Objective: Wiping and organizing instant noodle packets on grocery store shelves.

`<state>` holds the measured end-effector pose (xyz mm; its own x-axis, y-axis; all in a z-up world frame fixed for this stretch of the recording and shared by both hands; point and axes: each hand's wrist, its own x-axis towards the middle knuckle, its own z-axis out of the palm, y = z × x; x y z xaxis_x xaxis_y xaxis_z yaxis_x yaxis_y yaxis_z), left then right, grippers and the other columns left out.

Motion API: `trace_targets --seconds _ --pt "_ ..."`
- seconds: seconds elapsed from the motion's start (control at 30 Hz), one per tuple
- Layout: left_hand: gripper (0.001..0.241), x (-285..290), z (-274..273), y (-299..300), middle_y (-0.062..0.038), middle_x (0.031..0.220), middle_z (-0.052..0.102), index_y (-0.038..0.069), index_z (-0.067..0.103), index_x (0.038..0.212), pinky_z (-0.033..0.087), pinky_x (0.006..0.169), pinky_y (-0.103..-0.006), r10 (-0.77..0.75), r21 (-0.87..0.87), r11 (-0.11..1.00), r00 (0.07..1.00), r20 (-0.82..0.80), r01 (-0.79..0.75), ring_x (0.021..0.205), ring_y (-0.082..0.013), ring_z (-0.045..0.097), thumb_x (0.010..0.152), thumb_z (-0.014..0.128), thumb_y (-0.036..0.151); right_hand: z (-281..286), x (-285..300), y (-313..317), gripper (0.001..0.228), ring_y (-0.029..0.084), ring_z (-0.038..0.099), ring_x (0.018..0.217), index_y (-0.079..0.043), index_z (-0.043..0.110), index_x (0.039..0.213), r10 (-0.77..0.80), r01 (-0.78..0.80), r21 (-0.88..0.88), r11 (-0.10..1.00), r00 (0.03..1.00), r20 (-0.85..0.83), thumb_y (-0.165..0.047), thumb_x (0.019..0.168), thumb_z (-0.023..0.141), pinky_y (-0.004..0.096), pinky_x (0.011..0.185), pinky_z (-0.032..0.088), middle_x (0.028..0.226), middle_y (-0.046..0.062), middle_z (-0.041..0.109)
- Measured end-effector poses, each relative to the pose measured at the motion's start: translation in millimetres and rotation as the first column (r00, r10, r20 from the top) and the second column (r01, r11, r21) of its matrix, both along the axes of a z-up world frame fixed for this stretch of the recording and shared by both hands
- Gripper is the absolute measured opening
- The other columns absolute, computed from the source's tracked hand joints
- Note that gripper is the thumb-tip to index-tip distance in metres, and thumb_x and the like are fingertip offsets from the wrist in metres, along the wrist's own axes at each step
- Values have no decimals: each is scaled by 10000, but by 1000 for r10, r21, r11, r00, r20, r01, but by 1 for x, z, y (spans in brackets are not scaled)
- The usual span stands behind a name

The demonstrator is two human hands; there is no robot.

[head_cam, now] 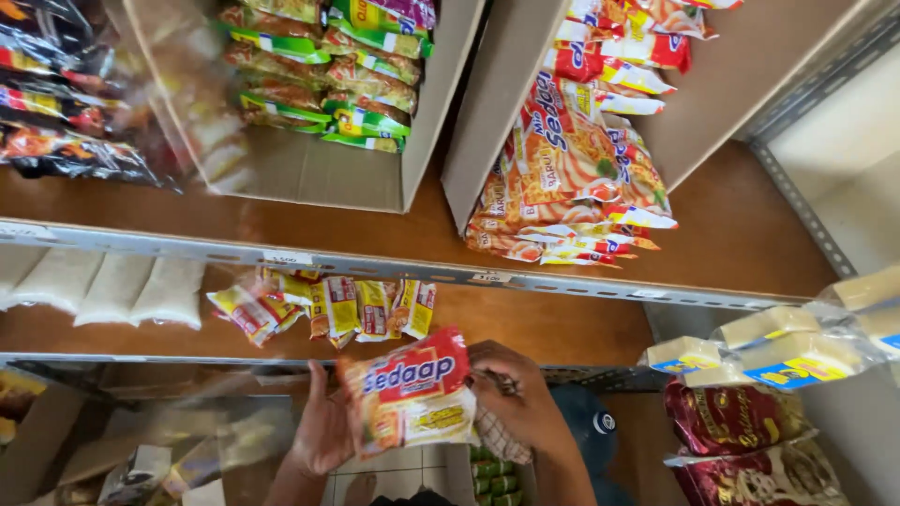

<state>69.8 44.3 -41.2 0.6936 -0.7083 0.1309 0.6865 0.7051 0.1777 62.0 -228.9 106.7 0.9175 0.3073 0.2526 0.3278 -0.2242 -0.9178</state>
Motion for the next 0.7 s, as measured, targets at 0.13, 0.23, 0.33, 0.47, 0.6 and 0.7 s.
trace_targets --seconds 0.13,0.23,0.33,0.47,0.6,0.7 --pt "924 -6 -36 -21 -101 1526 532 143 419 1542 389 1065 -669 493 691 651 867 -69 -315 1358 -296 501 881 413 788 13 -9 15 188 229 702 925 20 688 975 -143 152 -96 984 985 99 25 787 695 312 773 557 1083 124 696" --pt "932 -10 0 -36 -137 1416 577 118 467 1482 460 1012 -606 361 526 823 912 -193 -214 1259 -309 569 868 406 816 19 -21 43 269 217 680 838 -82 713 925 -146 339 -420 842 892 427 -101 669 795 330 675 579 1103 21 725" --pt "959 -18 30 -44 -191 1253 645 82 540 1390 566 932 -509 110 204 978 940 -324 -44 1110 -327 669 848 395 859 -2 -36 68 251 225 679 871 -174 728 969 67 306 -502 809 800 597 -161 731 807 392 722 571 1147 -44 710" --pt "731 -7 -2 -43 -218 1280 678 23 589 1385 543 961 -444 29 -50 998 979 -203 -39 1096 -319 674 1007 489 640 -16 -33 73 207 209 686 943 -213 707 974 338 51 -515 856 698 631 -229 803 821 409 735 549 1184 -32 685" --pt "518 -18 -1 -41 -171 1193 726 40 650 1264 549 976 -475 144 104 988 938 -315 -116 1062 -308 710 961 575 453 -13 -13 56 186 195 726 1012 -186 736 1034 168 152 -381 912 709 685 -148 865 803 368 791 575 1222 -18 705" --pt "479 -19 -4 -48 -151 1196 735 59 660 1252 555 980 -471 192 195 973 905 -379 -124 1058 -297 717 921 592 398 -6 -4 51 214 252 716 1039 -132 727 1073 -165 400 -244 883 753 637 -113 865 768 382 847 587 1243 39 705"
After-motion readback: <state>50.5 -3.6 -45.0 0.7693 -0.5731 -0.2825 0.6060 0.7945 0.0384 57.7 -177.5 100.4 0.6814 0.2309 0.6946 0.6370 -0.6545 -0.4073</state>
